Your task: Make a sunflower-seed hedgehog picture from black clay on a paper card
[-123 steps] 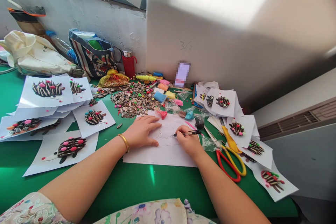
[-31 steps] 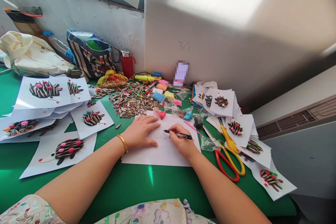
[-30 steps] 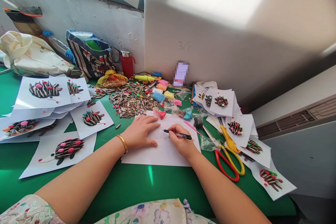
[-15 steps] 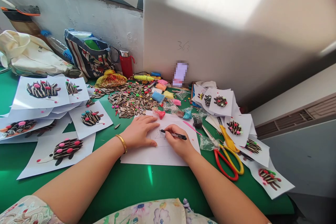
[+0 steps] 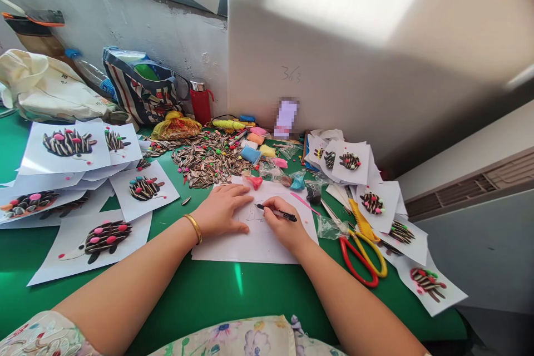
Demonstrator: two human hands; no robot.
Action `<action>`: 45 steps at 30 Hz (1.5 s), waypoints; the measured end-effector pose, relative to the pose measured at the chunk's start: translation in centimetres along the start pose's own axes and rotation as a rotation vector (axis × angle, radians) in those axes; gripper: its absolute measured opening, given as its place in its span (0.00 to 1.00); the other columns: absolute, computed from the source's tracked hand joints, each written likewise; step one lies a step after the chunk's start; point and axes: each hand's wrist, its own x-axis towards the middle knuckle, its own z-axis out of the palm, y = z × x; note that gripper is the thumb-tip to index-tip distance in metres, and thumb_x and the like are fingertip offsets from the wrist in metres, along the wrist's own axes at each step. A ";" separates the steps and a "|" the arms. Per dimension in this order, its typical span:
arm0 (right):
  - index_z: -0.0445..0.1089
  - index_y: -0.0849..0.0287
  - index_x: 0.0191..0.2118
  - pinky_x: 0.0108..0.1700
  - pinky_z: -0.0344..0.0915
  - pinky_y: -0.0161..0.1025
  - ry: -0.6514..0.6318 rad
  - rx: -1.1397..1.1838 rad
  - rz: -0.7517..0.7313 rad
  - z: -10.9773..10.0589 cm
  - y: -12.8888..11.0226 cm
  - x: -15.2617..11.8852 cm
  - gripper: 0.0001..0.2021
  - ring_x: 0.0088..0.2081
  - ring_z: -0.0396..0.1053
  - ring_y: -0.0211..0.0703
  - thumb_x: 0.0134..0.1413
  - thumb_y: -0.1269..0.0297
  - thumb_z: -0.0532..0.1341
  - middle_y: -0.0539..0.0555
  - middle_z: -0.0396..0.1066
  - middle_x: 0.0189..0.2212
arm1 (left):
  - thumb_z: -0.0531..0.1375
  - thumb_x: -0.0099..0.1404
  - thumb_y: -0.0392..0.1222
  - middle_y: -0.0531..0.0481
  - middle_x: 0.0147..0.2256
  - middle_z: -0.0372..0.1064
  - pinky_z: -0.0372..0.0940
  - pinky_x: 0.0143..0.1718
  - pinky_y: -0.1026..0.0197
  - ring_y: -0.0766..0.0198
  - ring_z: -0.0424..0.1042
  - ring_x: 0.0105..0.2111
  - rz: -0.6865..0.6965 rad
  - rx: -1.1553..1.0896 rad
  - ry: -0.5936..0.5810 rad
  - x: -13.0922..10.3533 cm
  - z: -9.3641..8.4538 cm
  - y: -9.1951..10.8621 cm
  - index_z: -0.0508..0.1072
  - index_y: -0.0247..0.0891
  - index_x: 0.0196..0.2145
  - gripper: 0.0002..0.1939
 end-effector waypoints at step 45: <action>0.70 0.55 0.32 0.34 0.60 0.37 0.025 -0.032 0.035 -0.7 -0.3 -0.4 0.06 0.32 0.66 0.41 0.53 0.66 0.55 0.48 0.71 0.28 | 0.65 0.51 0.66 0.47 0.65 0.55 0.47 0.61 0.42 0.45 0.54 0.63 0.011 0.025 0.000 -0.1 0.2 -0.2 0.65 0.51 0.61 0.41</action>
